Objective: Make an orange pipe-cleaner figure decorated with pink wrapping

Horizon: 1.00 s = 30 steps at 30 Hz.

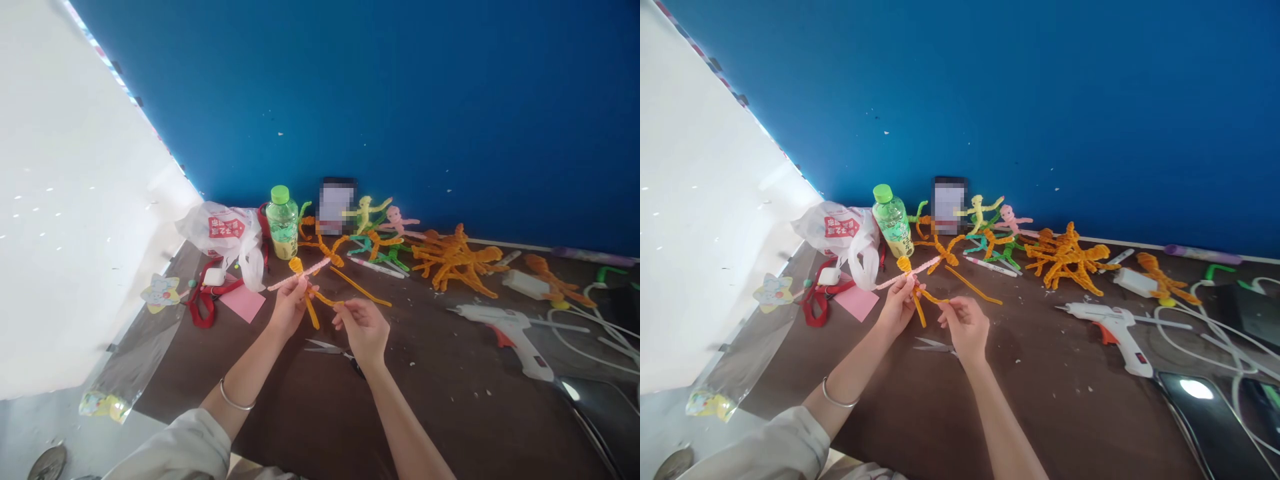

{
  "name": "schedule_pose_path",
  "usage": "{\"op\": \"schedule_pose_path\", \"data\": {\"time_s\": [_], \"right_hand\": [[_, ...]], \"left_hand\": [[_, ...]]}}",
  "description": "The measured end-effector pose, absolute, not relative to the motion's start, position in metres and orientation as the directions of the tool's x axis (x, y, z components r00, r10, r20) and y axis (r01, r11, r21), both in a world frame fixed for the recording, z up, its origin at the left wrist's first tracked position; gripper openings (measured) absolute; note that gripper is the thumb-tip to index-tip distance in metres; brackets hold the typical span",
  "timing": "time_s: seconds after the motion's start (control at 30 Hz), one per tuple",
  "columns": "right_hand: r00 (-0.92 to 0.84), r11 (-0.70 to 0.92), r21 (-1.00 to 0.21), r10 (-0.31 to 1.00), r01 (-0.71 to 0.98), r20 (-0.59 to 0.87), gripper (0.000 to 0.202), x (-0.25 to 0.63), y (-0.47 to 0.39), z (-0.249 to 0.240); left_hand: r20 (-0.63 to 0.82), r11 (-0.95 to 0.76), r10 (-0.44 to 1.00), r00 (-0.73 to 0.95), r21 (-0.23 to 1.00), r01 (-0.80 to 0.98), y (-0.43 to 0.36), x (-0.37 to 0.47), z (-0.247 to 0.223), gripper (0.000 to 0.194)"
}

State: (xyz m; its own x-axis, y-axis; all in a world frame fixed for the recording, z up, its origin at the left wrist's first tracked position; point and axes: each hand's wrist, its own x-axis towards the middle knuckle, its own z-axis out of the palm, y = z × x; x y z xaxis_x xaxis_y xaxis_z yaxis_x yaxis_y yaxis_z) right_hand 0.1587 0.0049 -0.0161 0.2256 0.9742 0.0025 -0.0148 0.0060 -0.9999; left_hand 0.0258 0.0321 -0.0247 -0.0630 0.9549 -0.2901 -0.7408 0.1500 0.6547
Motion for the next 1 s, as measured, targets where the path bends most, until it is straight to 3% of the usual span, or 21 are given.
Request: {"op": "schedule_pose_path", "data": {"time_s": [0.2,0.4,0.6,1.0], "right_hand": [[0.123,0.18,-0.973,0.972,0.146,0.198,0.011,0.162,0.002,-0.019],[0.094,0.206,-0.954,0.969,0.217,0.23,0.018,0.164,0.002,-0.025],[-0.01,0.407,-0.83,0.9,0.38,0.437,0.024,0.167,0.006,-0.024],[-0.086,0.502,-0.757,0.851,0.419,0.517,0.02,0.17,0.008,-0.022]], "left_hand": [[-0.327,0.16,0.942,-0.079,0.641,-0.751,0.033,0.024,-0.026,0.019],[-0.347,0.163,0.935,-0.079,0.616,-0.771,0.033,0.024,-0.025,0.019],[-0.41,0.18,0.908,-0.085,0.566,-0.804,0.035,0.023,-0.023,0.017],[-0.39,0.212,0.921,-0.018,0.54,-0.814,0.035,0.02,-0.023,0.015]]}}
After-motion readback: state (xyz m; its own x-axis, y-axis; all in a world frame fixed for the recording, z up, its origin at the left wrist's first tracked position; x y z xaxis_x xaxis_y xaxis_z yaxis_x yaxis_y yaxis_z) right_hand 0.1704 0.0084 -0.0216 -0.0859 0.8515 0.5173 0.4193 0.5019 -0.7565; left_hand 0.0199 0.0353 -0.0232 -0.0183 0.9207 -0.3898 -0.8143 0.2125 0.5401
